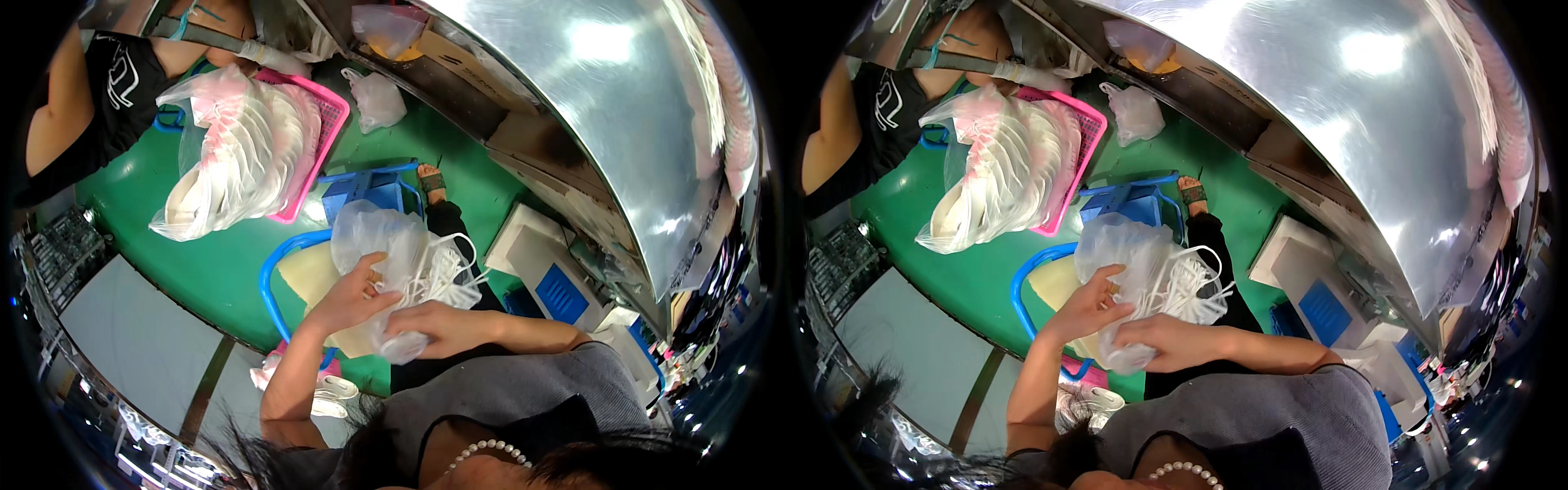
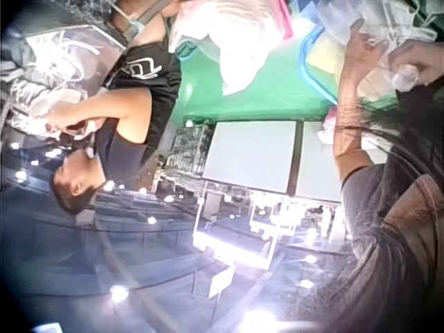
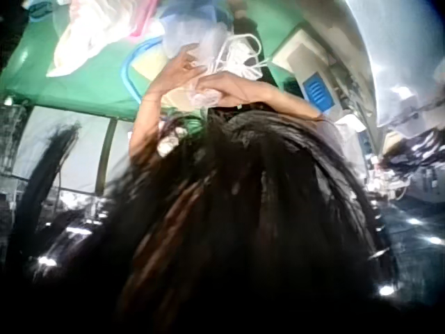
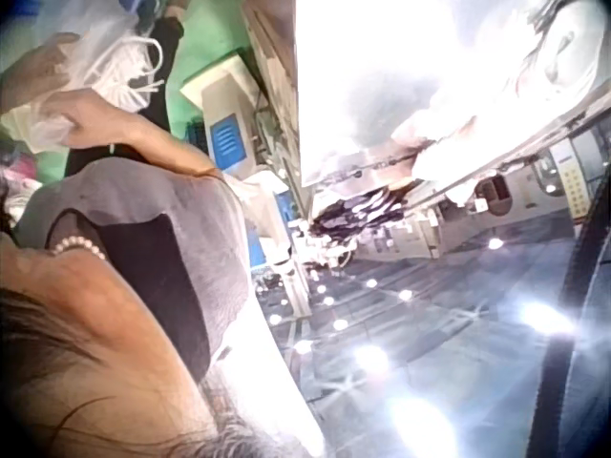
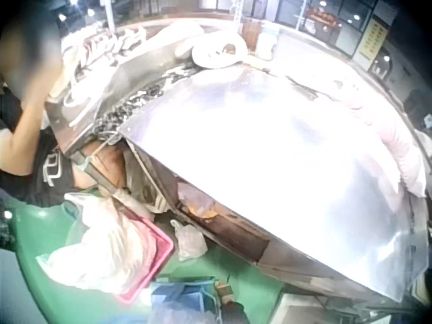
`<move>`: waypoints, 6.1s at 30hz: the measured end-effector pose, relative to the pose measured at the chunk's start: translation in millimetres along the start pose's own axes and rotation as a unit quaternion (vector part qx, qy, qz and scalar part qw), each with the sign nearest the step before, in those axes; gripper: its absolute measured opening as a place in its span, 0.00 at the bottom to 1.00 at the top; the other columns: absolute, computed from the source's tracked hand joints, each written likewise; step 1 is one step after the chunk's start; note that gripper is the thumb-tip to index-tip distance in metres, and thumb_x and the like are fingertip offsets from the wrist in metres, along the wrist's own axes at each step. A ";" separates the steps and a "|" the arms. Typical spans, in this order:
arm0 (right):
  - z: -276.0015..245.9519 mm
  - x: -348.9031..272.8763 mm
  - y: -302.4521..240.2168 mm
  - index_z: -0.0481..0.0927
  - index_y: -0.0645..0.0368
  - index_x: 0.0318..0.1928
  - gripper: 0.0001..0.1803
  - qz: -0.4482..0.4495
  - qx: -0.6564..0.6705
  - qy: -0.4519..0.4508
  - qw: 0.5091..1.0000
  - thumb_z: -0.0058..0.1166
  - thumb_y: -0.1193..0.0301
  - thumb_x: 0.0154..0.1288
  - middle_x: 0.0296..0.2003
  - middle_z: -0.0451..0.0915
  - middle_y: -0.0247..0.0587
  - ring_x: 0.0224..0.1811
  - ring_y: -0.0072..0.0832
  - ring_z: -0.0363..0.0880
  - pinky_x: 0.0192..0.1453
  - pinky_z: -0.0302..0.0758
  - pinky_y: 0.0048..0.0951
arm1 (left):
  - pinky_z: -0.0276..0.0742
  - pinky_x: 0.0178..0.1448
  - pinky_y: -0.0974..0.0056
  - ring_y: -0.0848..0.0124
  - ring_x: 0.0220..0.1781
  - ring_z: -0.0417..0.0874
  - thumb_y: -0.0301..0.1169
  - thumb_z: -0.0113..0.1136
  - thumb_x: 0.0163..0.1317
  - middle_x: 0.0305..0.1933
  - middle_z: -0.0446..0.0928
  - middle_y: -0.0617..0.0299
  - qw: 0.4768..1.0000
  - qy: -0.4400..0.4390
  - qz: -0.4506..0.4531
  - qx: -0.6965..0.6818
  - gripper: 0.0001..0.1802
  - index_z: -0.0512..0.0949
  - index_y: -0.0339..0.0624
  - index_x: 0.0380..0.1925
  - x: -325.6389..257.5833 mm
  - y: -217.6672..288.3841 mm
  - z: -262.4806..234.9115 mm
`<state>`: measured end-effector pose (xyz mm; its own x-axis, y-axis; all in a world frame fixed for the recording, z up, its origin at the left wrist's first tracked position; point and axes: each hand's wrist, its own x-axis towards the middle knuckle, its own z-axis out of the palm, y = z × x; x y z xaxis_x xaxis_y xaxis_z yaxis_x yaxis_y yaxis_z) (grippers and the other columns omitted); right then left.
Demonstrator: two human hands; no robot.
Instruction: The person picks up and organizes fabric shoe uppers using a heat machine, then gathers bunches of uppers from a workstation, places them into a clear plastic bag, and stacks them in a pink basket.
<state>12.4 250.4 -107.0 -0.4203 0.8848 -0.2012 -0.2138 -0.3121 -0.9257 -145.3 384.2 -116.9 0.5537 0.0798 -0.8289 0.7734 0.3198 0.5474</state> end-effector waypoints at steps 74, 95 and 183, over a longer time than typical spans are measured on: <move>312.8 204.3 -421.5 0.65 0.63 0.61 0.37 0.026 -0.331 0.062 0.941 0.58 0.64 0.48 0.46 0.77 0.46 0.49 0.27 0.76 0.53 0.72 0.27 | 0.49 0.72 0.53 0.57 0.74 0.48 0.41 0.77 0.39 0.74 0.44 0.46 0.620 0.313 0.713 0.095 0.66 0.38 0.41 0.70 -445.1 -43.4 -190.4; 103.4 228.3 84.2 0.68 0.54 0.59 0.37 0.226 -0.467 0.272 0.811 0.65 0.54 0.50 0.39 0.79 0.53 0.44 0.48 0.77 0.51 0.72 0.40 | 0.75 0.42 0.60 0.69 0.27 0.74 0.24 0.56 0.55 0.26 0.72 0.60 0.713 0.383 0.422 -0.408 0.11 0.73 0.33 0.38 -352.5 -168.9 -407.2; 23.0 505.4 129.9 0.76 0.60 0.47 0.23 0.052 -0.126 0.542 0.829 0.48 0.83 0.46 0.46 0.76 0.48 0.47 0.39 0.76 0.51 0.72 0.31 | 0.60 0.67 0.57 0.51 0.63 0.66 0.30 0.53 0.58 0.61 0.65 0.43 0.832 0.265 0.261 0.412 0.27 0.64 0.33 0.58 135.1 -206.7 -497.1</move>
<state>-248.1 649.1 -321.6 0.6435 0.6914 -0.3284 0.0214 -0.4451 -0.8952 -383.8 798.1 -399.5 0.8358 0.4786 -0.2690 0.5399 -0.6279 0.5605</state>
